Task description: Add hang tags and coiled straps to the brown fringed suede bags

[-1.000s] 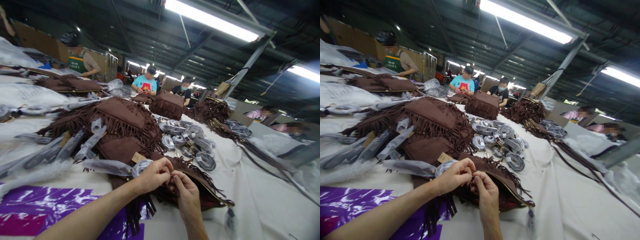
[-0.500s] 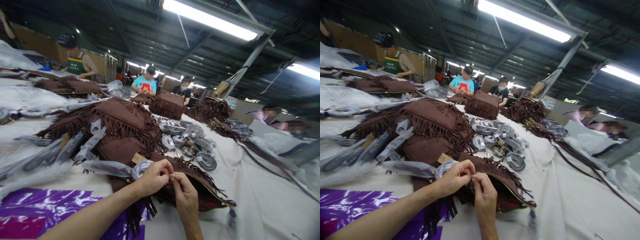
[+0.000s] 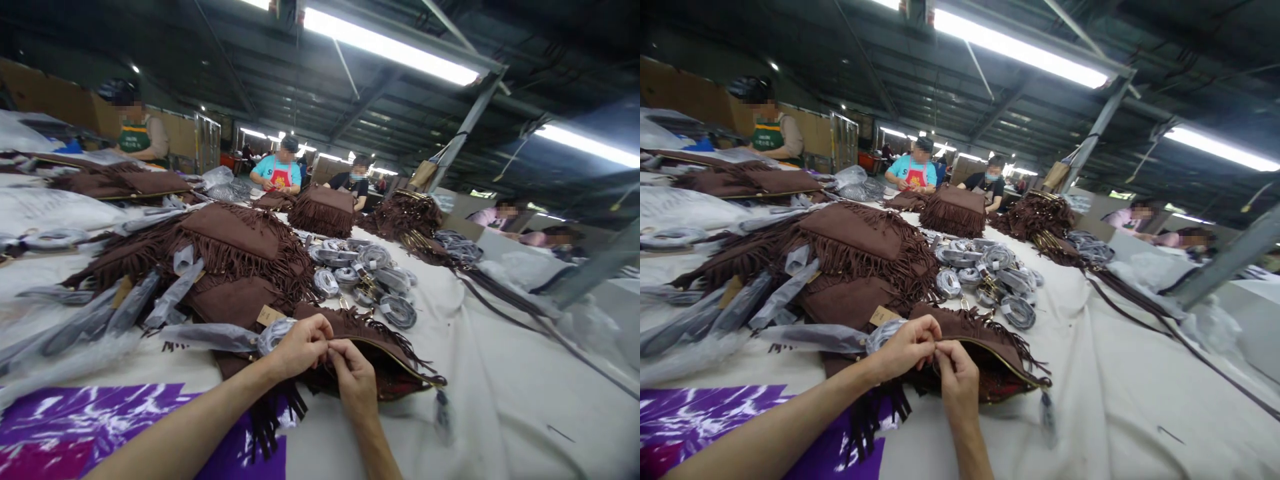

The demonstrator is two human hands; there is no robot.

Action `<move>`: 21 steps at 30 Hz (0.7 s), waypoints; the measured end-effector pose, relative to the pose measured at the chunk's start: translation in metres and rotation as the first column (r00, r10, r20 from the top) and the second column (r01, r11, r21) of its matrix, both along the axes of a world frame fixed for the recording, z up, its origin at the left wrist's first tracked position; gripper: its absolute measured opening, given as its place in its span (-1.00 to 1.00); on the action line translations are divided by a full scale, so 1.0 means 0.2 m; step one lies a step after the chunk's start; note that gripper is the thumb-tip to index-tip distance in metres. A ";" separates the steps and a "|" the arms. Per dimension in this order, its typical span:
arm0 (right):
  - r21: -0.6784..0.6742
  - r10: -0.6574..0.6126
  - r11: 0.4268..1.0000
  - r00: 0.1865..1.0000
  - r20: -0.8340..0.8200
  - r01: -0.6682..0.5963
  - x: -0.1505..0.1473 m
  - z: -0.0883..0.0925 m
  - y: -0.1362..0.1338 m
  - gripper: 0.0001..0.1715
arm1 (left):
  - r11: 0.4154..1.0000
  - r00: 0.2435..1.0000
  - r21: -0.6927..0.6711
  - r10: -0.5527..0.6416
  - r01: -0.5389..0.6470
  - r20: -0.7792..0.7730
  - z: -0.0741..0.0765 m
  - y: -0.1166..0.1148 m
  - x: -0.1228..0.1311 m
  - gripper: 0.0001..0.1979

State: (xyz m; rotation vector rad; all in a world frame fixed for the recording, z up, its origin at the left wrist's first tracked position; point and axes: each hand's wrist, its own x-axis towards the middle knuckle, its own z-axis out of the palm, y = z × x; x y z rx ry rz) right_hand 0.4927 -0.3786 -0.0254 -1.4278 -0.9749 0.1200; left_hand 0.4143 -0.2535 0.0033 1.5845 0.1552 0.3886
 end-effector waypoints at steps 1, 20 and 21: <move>-0.001 0.005 1.000 0.999 -0.035 -0.005 0.00 0.00 0.00 -0.76 | 1.000 1.000 0.009 -0.006 0.006 0.006 0.00 0.00 0.00 -0.85; -0.386 0.227 0.866 0.438 0.870 0.318 -0.34 0.11 0.16 -0.52 | 0.808 0.956 0.535 0.293 -0.246 -0.002 0.26 0.35 -0.18 -0.79; -0.405 0.246 0.838 0.408 0.879 0.367 -0.35 0.11 0.20 -0.57 | 0.806 0.961 0.549 0.277 -0.220 -0.021 0.26 0.37 -0.18 -0.79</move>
